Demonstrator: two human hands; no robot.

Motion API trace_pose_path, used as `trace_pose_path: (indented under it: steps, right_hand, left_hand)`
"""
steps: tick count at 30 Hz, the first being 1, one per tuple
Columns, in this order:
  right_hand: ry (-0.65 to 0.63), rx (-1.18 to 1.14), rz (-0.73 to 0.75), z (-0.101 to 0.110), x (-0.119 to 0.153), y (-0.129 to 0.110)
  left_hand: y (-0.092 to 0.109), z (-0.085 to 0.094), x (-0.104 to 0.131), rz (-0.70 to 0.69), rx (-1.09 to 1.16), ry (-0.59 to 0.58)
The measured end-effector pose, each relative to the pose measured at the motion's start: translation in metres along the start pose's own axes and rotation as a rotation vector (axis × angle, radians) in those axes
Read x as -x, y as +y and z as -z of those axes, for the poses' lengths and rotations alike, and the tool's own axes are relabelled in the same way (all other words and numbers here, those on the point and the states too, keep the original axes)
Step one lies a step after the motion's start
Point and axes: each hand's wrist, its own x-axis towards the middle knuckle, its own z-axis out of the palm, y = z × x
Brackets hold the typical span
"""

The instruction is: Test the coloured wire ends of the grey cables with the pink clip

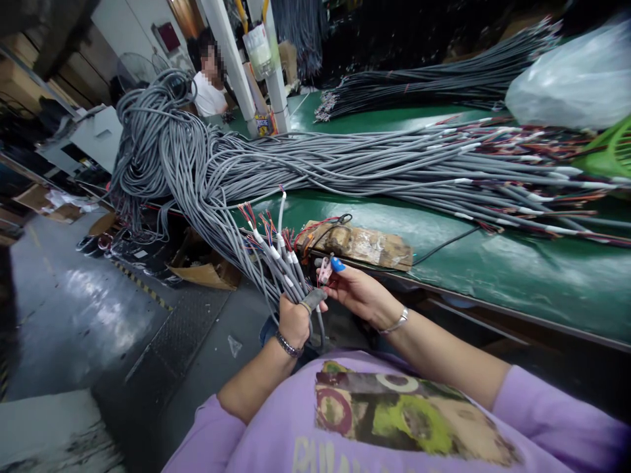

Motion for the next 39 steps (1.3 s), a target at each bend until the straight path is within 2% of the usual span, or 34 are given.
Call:
trace_pose_path:
  steps: [7,13,20,31,39]
  right_hand:
    - [-0.030,0.011,0.010,0.000,0.001,0.003]
    - [-0.072,0.027,-0.102,-0.002,0.006,-0.003]
    - [-0.038,0.170,0.021,-0.005,0.008,-0.007]
    - [-0.018,0.041,-0.042,-0.001,0.003,-0.005]
    - [0.010,0.093,-0.015,-0.005,-0.002,-0.006]
  left_hand:
    - [-0.001,0.000,0.000,-0.001,-0.004,-0.009]
    - [0.004,0.004,0.009,-0.017,0.026,0.042]
    - [0.004,0.005,0.008,-0.034,0.051,0.101]
    - [0.003,-0.002,0.003,-0.020,0.027,0.113]
    - [0.005,-0.002,0.003,0.000,0.040,0.126]
